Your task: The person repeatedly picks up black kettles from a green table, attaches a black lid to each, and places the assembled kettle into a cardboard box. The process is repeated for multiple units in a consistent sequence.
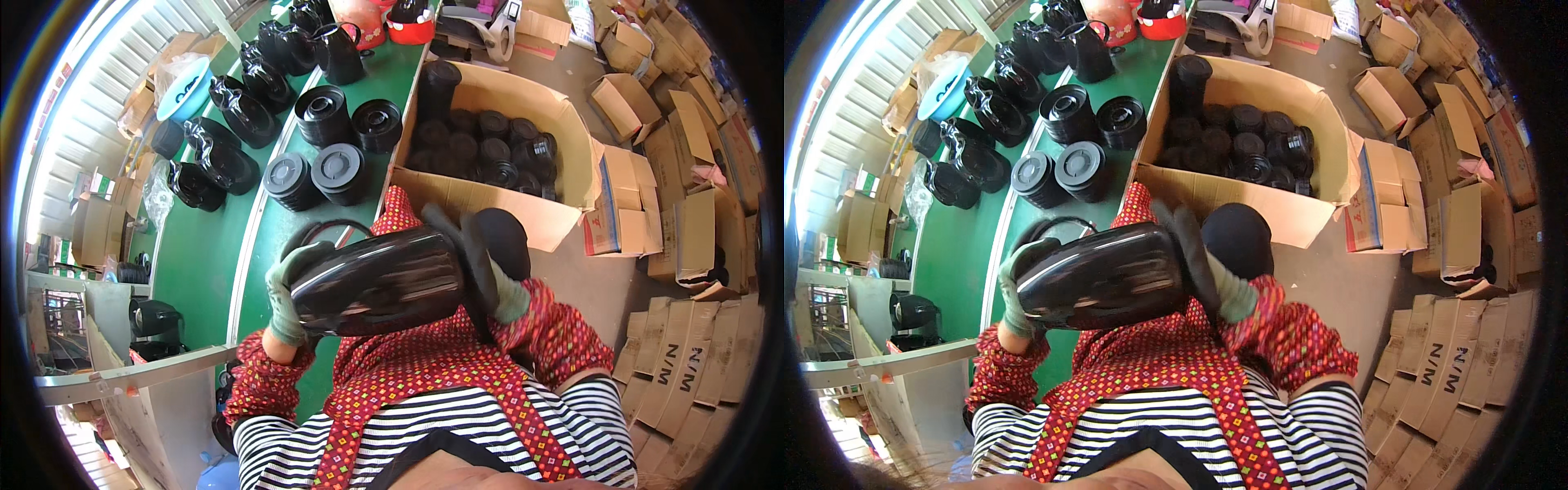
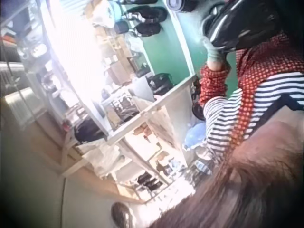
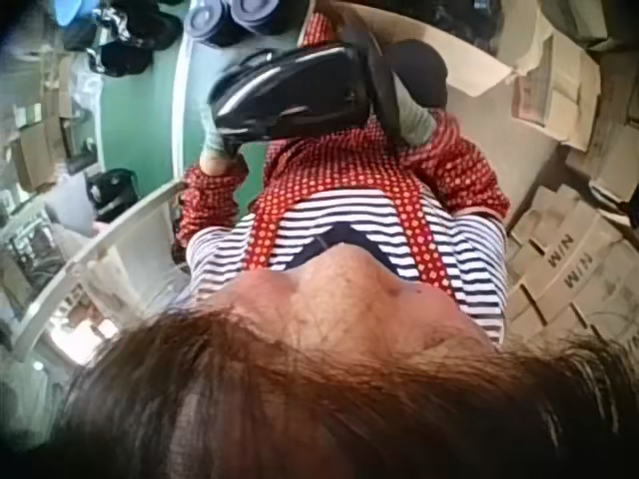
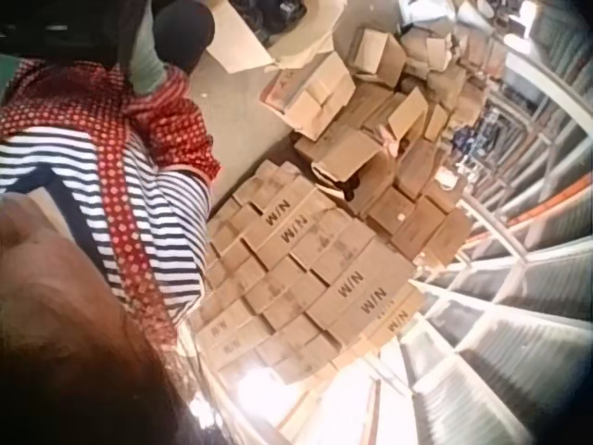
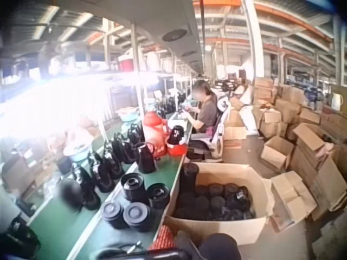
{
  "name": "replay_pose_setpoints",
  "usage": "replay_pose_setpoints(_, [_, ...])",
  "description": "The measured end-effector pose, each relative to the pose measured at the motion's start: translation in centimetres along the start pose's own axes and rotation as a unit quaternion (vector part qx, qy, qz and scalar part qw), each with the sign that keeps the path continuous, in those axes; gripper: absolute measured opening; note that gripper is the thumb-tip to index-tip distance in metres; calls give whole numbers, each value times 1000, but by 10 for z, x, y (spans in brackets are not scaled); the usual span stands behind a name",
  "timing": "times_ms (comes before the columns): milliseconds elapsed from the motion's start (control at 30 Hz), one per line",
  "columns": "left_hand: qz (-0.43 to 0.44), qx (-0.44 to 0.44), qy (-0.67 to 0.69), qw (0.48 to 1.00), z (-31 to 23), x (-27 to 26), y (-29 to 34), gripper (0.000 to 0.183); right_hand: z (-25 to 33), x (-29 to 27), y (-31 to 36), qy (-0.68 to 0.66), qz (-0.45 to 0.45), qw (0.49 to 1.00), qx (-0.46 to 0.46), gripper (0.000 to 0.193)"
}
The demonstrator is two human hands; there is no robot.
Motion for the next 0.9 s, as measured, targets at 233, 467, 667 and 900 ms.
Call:
replay_pose_setpoints(233, [-35,-12,-100,994,-2,4,2,54,9,-3,-8,83,26,988,-128,56])
replay_pose_setpoints(467, [11,-1,-87,996,2,2,-2,59,0,-10,-12,15,27,999,-25,63])
replay_pose_setpoints(667, [44,-313,741,593,64,107,75,65,57,73,61,588,204,650,-436,100])
replay_pose_setpoints(900, [74,-154,546,820,54,102,37,66,65,72,56,555,123,641,-516,69])
Point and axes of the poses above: each hand's wrist, its own y-axis away from the middle knuckle, its own x-axis out of the palm, z = x × y, the point moved 7 cm from there along -y, towards the middle knuckle, and after that the axes turned 8 degrees about x, right-handed, at the moved point
